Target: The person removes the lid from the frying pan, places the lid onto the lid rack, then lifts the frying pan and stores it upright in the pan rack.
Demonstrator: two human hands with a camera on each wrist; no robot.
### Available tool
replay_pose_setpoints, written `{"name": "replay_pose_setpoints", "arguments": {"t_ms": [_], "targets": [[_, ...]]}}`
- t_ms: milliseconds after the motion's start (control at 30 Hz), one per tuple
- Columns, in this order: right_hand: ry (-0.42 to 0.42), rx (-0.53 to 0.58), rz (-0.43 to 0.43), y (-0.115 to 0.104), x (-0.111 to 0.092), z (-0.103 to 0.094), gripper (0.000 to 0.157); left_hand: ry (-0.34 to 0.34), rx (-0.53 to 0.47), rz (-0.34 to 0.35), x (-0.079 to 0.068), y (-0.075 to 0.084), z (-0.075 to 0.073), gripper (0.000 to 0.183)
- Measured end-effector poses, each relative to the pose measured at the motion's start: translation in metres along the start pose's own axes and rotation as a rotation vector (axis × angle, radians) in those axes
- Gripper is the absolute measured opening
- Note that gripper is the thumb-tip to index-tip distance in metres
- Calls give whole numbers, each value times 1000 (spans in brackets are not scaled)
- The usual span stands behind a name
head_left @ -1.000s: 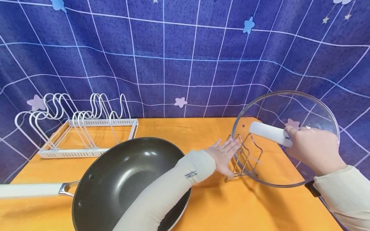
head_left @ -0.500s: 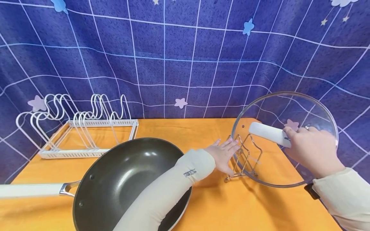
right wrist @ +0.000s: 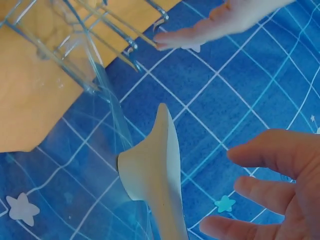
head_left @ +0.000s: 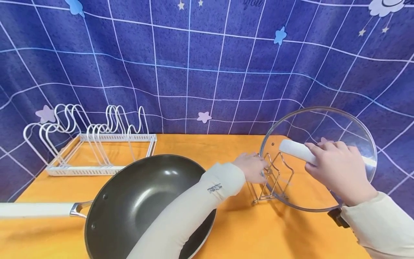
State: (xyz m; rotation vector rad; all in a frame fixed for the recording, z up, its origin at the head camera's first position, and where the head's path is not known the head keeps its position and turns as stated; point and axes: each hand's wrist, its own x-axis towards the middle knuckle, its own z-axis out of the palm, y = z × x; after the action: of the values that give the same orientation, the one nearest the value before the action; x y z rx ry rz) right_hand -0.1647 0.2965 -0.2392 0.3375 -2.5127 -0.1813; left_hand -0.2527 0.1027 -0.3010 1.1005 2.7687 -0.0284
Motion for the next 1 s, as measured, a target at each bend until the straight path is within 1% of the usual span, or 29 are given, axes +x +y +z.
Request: {"name": "replay_pose_setpoints", "arguments": {"t_ms": [33, 100, 167, 233, 333, 467, 600, 700, 800, 867, 1000], "targets": [[9, 3, -5, -2, 0, 1, 44, 9, 0, -2, -1, -1, -2, 58], [-4, 9, -3, -4, 1, 2, 44, 23, -2, 0, -4, -4, -8, 57], [-49, 9, -1, -7, 2, 3, 44, 29, 1, 2, -7, -8, -13, 57], [-97, 3, -11, -9, 3, 5, 46, 19, -8, -12, -11, -12, -17, 57], [-135, -4, -42, -15, 3, 7, 47, 0, -7, -35, -19, -20, -19, 56], [-73, 12, -97, -23, 2, 11, 47, 3, 3, -51, -28, -32, -21, 56], [29, 57, -163, -34, -1, 17, 45, 11, 18, -53, -38, -44, -27, 55], [96, 94, -213, -42, -5, 22, 45, -2, 39, -65, -46, -53, -31, 55], [141, 132, -244, -48, -12, 27, 44, -16, 61, -74, -55, -59, -32, 53], [152, 159, -250, -51, -17, 30, 39, -24, 86, -76, -59, -63, -32, 53], [195, 243, -243, -59, -26, 38, 17, -28, 141, -96, -73, -71, -32, 55]]}}
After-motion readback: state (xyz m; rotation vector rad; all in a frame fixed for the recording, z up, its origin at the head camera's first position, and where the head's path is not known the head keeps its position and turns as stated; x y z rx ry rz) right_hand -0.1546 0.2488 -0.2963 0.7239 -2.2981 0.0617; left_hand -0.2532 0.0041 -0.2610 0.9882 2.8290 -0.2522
